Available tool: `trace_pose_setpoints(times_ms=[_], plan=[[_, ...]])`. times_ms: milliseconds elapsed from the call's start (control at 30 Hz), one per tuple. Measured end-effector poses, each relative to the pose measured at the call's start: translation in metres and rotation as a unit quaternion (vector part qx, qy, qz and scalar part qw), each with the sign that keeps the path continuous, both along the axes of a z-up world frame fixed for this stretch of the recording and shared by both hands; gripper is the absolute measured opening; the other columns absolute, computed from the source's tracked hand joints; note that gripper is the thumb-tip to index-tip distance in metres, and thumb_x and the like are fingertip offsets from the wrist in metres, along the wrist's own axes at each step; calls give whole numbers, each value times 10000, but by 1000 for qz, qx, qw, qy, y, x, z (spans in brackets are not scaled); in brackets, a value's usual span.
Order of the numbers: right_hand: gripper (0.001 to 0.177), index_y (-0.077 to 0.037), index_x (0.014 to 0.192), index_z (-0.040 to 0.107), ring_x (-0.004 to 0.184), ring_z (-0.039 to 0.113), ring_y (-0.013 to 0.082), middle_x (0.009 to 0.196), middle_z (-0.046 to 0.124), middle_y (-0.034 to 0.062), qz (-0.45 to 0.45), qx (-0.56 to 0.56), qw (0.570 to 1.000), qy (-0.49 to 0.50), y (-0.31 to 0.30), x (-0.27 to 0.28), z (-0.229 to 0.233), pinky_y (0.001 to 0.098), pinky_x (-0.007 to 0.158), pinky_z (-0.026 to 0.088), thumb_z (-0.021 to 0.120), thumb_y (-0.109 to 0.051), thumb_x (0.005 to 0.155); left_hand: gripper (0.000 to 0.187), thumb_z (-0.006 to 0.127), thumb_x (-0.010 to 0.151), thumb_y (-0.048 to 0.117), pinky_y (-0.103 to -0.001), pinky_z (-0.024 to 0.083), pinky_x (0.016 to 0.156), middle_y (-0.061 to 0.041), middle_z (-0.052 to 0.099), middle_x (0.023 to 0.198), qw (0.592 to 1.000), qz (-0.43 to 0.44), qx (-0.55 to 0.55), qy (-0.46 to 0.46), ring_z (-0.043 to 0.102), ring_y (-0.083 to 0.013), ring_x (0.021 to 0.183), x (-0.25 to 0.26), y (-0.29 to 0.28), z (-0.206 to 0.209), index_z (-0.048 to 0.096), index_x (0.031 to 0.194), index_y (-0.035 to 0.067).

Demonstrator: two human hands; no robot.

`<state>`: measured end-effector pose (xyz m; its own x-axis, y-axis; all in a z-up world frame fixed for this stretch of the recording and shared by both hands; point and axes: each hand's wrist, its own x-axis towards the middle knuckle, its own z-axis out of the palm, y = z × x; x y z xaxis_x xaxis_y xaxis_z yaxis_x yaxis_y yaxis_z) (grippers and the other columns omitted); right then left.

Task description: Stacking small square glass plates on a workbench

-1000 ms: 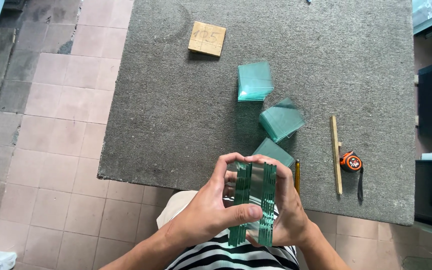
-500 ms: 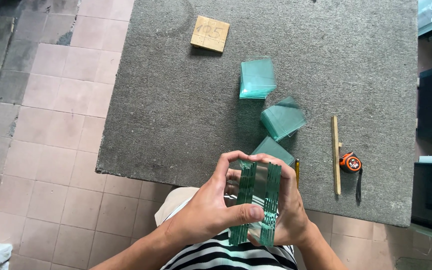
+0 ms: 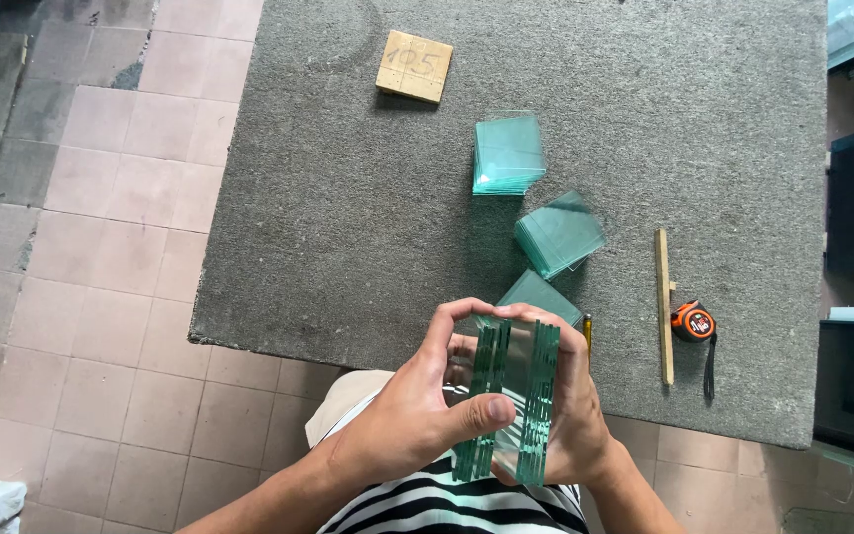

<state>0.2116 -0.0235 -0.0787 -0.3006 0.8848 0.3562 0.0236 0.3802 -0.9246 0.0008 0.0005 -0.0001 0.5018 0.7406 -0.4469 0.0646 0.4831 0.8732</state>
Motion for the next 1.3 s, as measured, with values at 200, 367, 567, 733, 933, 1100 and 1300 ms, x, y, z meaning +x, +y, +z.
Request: trace_pose_setpoints(times_ms=[200, 367, 567, 733, 933, 1100, 1300], plan=[[1192, -2, 1613, 260, 1564, 504, 398, 1636, 407, 258, 22, -29, 998, 47, -1, 1, -2, 559, 1319, 476, 947, -496, 774, 1010, 744, 768, 678, -367, 648, 961, -115, 686, 1299, 1000, 0, 0, 7, 748, -213, 1162, 2, 0, 1, 329, 1581, 246], [1163, 12, 1592, 300, 1570, 490, 392, 1594, 476, 253, -8, -6, 1000, 5, -1, 2, -2, 541, 1344, 439, 901, -560, 778, 1005, 736, 771, 669, -370, 653, 978, -106, 701, 1293, 1000, -4, -4, 28, 772, -213, 1163, 4, 2, 5, 316, 1583, 251], [1203, -4, 1605, 273, 1533, 537, 381, 1617, 438, 250, 9, -15, 999, 37, 2, -1, 1, 535, 1302, 514, 860, -702, 820, 1045, 729, 741, 725, -377, 634, 1008, -116, 704, 1322, 999, -7, 3, 34, 786, -229, 1175, 4, 3, 1, 321, 1576, 249], [1142, 0, 1617, 258, 1567, 462, 403, 1605, 408, 257, 44, -24, 999, -7, 10, -3, 4, 540, 1284, 495, 937, -427, 803, 988, 737, 777, 679, -368, 586, 1059, -126, 667, 1307, 1000, 7, -7, 27, 752, -221, 1166, 0, 4, -17, 334, 1572, 253], [1202, -73, 1628, 253, 1629, 367, 388, 1746, 227, 269, 52, -30, 991, -122, 25, -22, 1, 470, 1184, 496, 1003, -359, 733, 939, 772, 827, 475, -386, 453, 1201, -98, 651, 1522, 996, 39, -74, -36, 591, -182, 1402, -16, 10, -51, 303, 1594, 205], [1240, -32, 1667, 233, 1637, 368, 393, 1768, 206, 261, 82, -58, 987, -127, 35, -36, -27, 492, 1257, 497, 1008, -335, 748, 987, 800, 775, 380, -406, 444, 1195, -124, 658, 1506, 989, 72, -119, -41, 598, -213, 1388, -37, 25, -91, 318, 1617, 197], [1363, -40, 1755, 210, 1553, 287, 632, 1714, 255, 364, 7, -105, 947, -303, 39, -14, -74, 742, 1241, 293, 983, -545, 751, 1138, 1002, 676, 453, -556, 566, 1032, -277, 607, 1455, 963, 124, -66, 230, 671, -431, 1275, -87, 51, -181, 392, 1628, 322]])
